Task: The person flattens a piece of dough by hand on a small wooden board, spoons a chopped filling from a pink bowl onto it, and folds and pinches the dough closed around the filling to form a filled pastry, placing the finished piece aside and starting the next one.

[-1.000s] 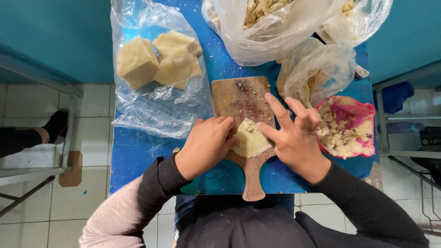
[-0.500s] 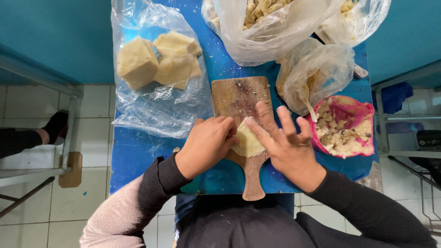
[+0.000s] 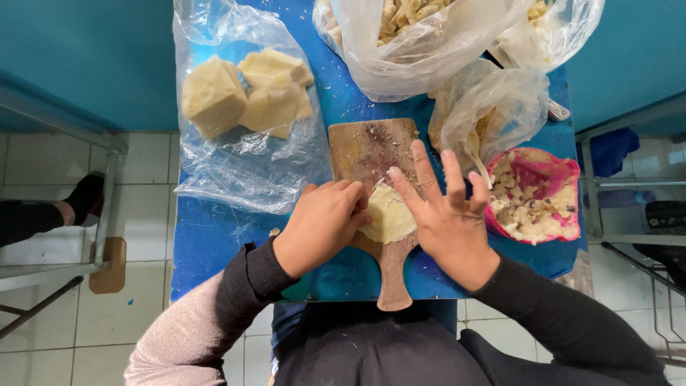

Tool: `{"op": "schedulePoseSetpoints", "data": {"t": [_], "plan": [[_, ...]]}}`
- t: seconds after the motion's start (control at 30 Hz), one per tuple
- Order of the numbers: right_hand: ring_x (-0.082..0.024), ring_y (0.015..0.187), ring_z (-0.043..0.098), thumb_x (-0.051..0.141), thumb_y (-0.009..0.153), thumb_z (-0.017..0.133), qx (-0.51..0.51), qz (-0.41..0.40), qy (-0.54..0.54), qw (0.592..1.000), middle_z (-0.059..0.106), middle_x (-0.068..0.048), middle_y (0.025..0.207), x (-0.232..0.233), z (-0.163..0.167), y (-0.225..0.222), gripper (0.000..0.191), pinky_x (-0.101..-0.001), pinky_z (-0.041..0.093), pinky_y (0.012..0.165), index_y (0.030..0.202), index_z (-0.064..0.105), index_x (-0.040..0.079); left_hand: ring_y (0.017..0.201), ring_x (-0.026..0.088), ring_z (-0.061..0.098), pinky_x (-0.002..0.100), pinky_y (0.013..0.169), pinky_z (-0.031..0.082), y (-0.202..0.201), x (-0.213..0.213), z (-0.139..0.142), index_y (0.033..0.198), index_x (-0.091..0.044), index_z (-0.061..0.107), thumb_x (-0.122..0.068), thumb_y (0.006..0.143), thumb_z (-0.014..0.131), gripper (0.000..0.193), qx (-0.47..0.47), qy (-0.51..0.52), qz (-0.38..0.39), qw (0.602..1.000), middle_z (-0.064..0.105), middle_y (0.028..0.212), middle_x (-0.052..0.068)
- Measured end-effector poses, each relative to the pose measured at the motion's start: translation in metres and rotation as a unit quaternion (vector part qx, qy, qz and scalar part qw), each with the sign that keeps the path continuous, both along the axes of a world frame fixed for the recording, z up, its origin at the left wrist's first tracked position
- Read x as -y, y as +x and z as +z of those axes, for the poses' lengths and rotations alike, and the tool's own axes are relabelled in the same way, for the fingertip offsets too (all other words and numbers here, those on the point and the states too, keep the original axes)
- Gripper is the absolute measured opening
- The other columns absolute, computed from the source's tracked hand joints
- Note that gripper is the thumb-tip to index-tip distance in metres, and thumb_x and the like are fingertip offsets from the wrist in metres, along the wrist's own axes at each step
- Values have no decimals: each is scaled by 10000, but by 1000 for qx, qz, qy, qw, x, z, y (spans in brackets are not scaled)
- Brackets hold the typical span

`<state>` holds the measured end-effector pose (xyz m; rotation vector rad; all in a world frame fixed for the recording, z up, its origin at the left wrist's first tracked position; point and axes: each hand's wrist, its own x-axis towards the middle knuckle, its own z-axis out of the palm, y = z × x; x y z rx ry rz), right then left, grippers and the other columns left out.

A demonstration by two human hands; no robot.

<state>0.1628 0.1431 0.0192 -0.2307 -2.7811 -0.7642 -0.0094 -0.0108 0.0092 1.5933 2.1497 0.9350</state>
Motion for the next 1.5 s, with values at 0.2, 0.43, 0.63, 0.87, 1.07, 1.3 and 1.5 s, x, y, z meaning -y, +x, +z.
{"op": "schedulePoseSetpoints", "data": {"t": [0.2,0.43,0.63,0.87,1.07,1.3,1.5], "plan": [[-316,1440,312,84,875,567,18,20,1,1000,423,-56,1655,4,1,14,675,-484,228,1105,1499,610,338,798,319,666,476,658,452,-1,-1,-2,885,-112,591,-224,821,772,222,-4,2,-1,1000,669,816,53],[-312,1463,303,85,897,558,0,3,20,1000,407,-58,1677,9,-7,10,713,-505,205,1135,1568,559,328,819,327,667,476,665,463,-3,-1,-4,885,-109,595,-226,811,778,230,-1,9,0,1000,672,824,59],[-287,1445,357,172,894,579,31,35,85,995,402,-41,1656,5,-8,-8,665,-529,166,1147,1539,567,337,812,318,663,480,672,455,2,-1,-3,878,-110,594,-229,815,776,226,-13,4,9,1000,664,823,57],[-304,1438,364,175,909,589,40,-10,-7,999,430,-54,1649,-7,15,0,419,-516,220,1095,1301,694,279,838,291,645,461,700,437,11,2,-5,866,-126,622,-211,841,737,145,-48,12,7,999,636,841,44],[-359,1386,335,10,760,589,14,22,-215,976,409,-111,1633,1,5,12,702,-500,240,1030,1397,690,289,850,288,620,437,722,427,20,6,-7,928,-113,643,-140,897,676,52,-90,20,24,995,623,874,58],[-376,1384,379,-6,708,557,1,58,-392,918,419,-57,1620,-2,-7,28,662,-481,228,1080,1204,700,407,923,312,573,433,766,438,44,25,-6,1099,-69,656,-92,878,688,225,-28,103,88,990,627,1009,96],[-398,1377,365,-51,763,540,-20,10,-299,954,378,-142,1645,0,-16,10,737,-494,232,1077,1394,681,303,1018,371,566,431,902,478,62,20,-19,1158,-22,626,-4,871,672,291,23,178,174,968,628,1121,155]]}}
